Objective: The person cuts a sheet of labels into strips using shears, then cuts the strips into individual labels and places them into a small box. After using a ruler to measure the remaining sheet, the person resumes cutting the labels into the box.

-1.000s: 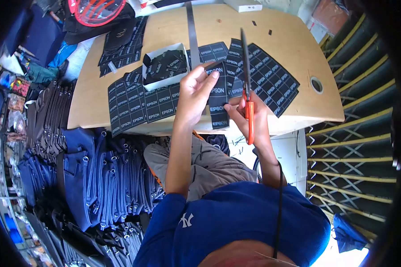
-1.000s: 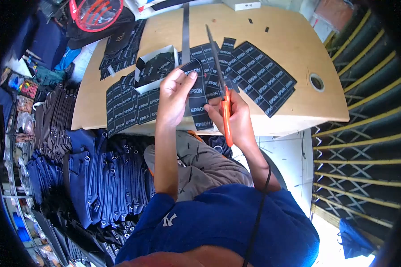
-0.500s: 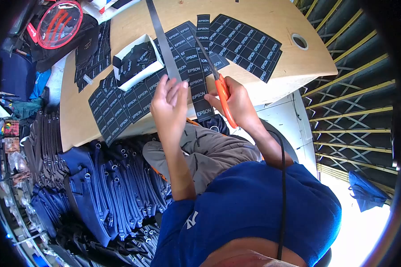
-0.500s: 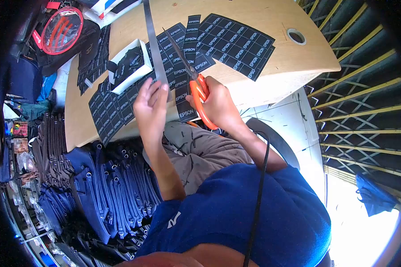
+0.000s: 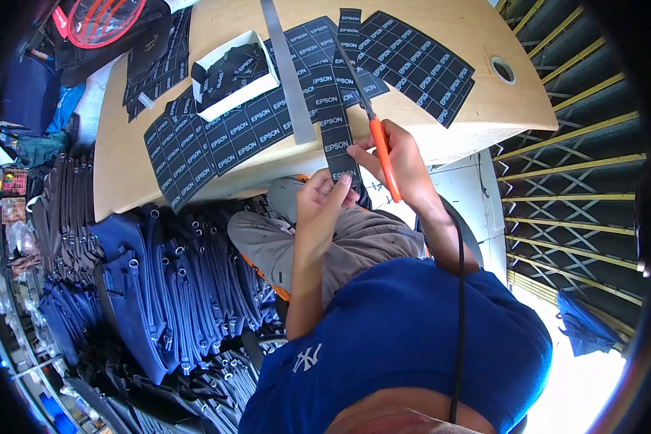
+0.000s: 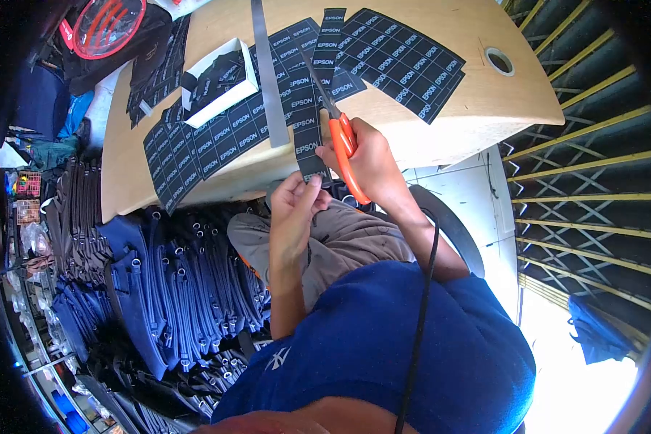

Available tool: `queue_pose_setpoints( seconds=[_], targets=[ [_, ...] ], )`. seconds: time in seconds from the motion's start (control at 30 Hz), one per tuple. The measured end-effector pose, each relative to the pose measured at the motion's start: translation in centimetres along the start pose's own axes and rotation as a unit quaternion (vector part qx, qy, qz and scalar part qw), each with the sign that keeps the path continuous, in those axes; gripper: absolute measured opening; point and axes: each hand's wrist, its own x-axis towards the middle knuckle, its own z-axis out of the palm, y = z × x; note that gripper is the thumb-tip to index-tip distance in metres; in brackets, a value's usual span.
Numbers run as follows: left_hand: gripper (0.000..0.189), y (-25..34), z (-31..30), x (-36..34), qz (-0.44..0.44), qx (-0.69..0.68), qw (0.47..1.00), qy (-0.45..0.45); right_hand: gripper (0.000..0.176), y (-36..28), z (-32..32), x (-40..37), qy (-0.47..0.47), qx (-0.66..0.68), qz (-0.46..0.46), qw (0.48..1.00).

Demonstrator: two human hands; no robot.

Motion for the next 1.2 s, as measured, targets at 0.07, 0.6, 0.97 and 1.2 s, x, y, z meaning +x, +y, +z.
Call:
queue_pose_setpoints(
  seconds=[0.07,0.6,0.97,1.2],
  targets=[
    [0.012,-0.7,-0.3,0.6,0.036,0.049,0.998,-0.014,0.038,0.0,-0.1,-0.1,0.018,-0.080,-0.002,0.997],
    [0.010,-1.8,2.6,2.0,0.100,0.006,0.994,0.038,0.048,5.1,-4.1,-12.0,-0.200,0.006,0.134,0.971],
    [0.010,-2.2,3.2,1.4,0.087,-0.012,0.996,0.035,0.046,5.8,-3.9,-11.7,-0.231,0.051,0.155,0.959],
    [0.010,-2.1,3.3,1.1,0.085,-0.018,0.996,0.037,0.052,6.3,-3.9,-10.9,-0.244,0.036,0.152,0.957]
  ],
)
